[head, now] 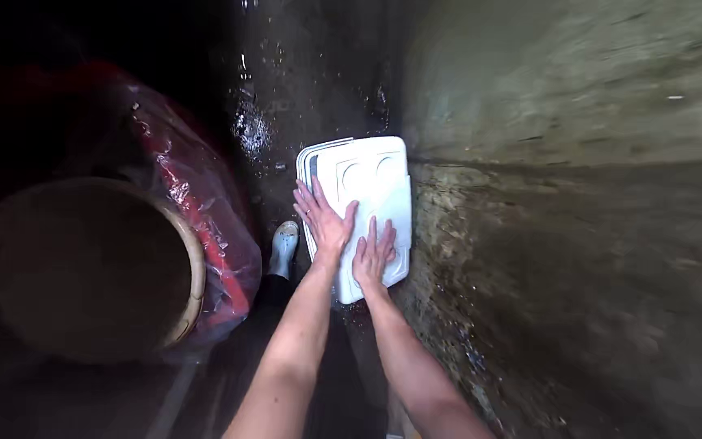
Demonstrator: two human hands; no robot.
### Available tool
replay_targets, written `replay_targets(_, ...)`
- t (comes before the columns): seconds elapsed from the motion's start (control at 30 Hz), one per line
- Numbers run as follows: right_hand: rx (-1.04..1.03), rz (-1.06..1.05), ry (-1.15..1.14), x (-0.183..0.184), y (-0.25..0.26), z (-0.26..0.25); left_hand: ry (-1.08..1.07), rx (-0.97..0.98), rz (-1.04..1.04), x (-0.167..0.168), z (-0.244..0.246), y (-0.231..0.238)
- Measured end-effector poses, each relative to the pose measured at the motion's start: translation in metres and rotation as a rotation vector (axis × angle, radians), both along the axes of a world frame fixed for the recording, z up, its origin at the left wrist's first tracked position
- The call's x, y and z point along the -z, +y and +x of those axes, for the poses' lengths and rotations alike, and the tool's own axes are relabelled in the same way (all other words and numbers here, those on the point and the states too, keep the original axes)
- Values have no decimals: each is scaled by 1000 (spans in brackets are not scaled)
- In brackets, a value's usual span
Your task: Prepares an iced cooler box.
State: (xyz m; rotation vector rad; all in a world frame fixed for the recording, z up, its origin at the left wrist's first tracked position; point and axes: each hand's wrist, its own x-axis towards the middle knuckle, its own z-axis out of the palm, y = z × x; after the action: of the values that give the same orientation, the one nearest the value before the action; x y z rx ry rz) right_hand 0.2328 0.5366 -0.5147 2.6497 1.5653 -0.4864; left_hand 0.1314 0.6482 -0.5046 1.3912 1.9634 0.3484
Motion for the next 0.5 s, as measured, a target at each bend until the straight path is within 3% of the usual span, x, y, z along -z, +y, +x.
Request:
replay_targets(0.13,-18,4,-186,61,14,-27,140,-48,84,84,-3,3)
replay_targets(0.2,-15,-3,-197,63,12,-31,111,-9,39,83,-8,0)
replay_targets(0.27,-18,-113,-182,46,-5,-30,37,1,-58,58,-12,-14)
replay_targets(0.4,-85,-121,-216,51,18,-24,87,-127,-36,83,-7,4)
replay_targets(0.5,-103,-79,-267,59,-5,-18,128,-103,-169,67,-1,-9)
